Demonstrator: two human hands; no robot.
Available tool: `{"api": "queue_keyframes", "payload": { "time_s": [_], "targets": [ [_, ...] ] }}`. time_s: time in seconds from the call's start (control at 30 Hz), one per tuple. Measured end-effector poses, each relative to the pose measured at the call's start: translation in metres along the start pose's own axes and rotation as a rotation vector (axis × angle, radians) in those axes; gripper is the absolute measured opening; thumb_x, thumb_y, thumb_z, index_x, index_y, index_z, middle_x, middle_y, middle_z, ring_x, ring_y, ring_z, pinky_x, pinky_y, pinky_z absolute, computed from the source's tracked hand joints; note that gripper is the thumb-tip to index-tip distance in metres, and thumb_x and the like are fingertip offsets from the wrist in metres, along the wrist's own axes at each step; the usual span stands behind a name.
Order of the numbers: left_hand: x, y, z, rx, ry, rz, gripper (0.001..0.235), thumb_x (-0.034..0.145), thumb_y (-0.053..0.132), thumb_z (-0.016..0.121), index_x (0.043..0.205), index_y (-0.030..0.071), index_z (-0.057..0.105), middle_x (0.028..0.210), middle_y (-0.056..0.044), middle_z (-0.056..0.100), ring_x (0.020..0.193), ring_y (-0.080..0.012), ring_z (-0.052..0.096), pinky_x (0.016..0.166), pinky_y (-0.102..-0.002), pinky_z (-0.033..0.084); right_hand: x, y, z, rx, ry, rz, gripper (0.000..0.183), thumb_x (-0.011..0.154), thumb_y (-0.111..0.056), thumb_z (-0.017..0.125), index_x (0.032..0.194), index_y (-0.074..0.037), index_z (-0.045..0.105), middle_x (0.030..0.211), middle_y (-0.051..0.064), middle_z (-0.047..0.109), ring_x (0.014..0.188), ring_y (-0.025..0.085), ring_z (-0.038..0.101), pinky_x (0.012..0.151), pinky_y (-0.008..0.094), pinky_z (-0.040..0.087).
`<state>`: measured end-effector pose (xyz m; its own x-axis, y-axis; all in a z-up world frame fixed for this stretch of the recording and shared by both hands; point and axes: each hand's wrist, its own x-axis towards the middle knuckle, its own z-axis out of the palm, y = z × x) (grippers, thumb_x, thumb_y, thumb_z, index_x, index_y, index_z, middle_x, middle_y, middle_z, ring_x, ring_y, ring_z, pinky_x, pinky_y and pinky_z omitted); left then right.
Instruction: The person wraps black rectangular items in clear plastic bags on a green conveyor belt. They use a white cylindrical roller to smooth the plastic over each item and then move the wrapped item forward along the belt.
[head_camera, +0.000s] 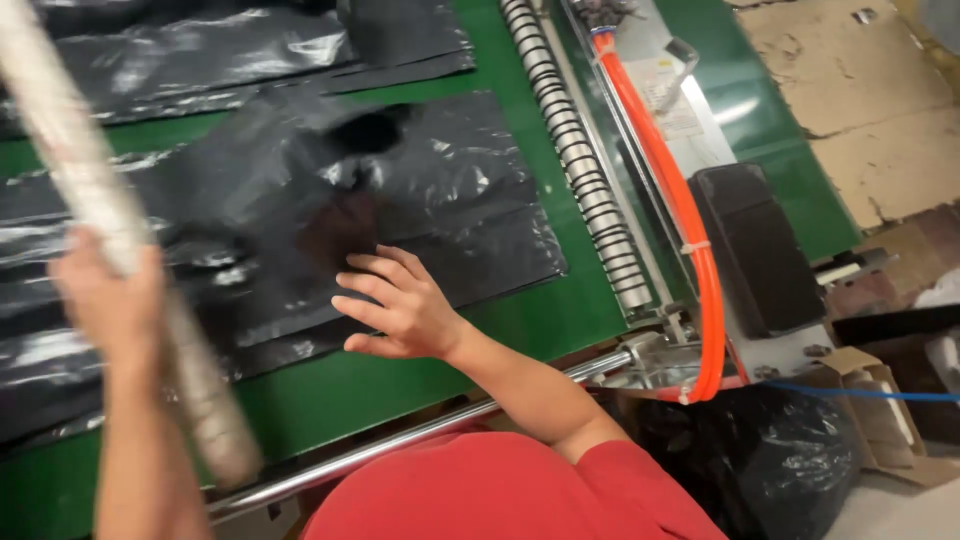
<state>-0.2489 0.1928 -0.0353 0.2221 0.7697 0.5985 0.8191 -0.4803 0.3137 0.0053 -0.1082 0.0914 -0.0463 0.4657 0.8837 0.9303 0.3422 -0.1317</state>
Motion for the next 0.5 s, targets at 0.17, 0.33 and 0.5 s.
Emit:
{"api": "queue_keyframes", "payload": {
  "time_s": [0.17,0.33,0.5],
  "targets": [
    [-0.034,0.18,0.049,-0.246,-0.201,0.086,0.063,0.086,0.038,0.078,0.138,0.006,0.064,0.112,-0.023,0.063,0.102,-0.0476,0.062,0.075,-0.057,0.052,-0.01,0.026,-0.008,-0.292,0.076,0.068,0.042,0.099,-0.054,0.047,0.097,-0.021,0.073,0.097,0.001,0.067,0.096,0.026,0.065,0.087,0.045,0.051],
    [-0.061,0.295,0.068,-0.419,-0.562,0.058,0.066,0.086,0.035,0.071,0.144,0.011,0.05,0.112,-0.021,0.055,0.091,-0.0518,0.065,0.074,-0.061,0.054,-0.021,0.057,-0.011,-0.557,-0.055,0.326,0.034,0.086,-0.049,0.061,0.103,-0.021,0.067,0.105,0.005,0.062,0.111,0.033,0.056,0.096,0.054,0.043],
    [-0.058,0.316,0.062,-0.409,-0.716,-0.037,0.065,0.093,0.047,0.063,0.148,0.02,0.043,0.128,-0.019,0.05,0.103,-0.0505,0.064,0.085,-0.06,0.054,-0.021,0.079,-0.025,-0.704,-0.221,0.589,0.072,0.072,-0.03,0.08,0.133,-0.001,0.057,0.136,0.027,0.054,0.137,0.05,0.04,0.109,0.072,0.023]
  ]
}}
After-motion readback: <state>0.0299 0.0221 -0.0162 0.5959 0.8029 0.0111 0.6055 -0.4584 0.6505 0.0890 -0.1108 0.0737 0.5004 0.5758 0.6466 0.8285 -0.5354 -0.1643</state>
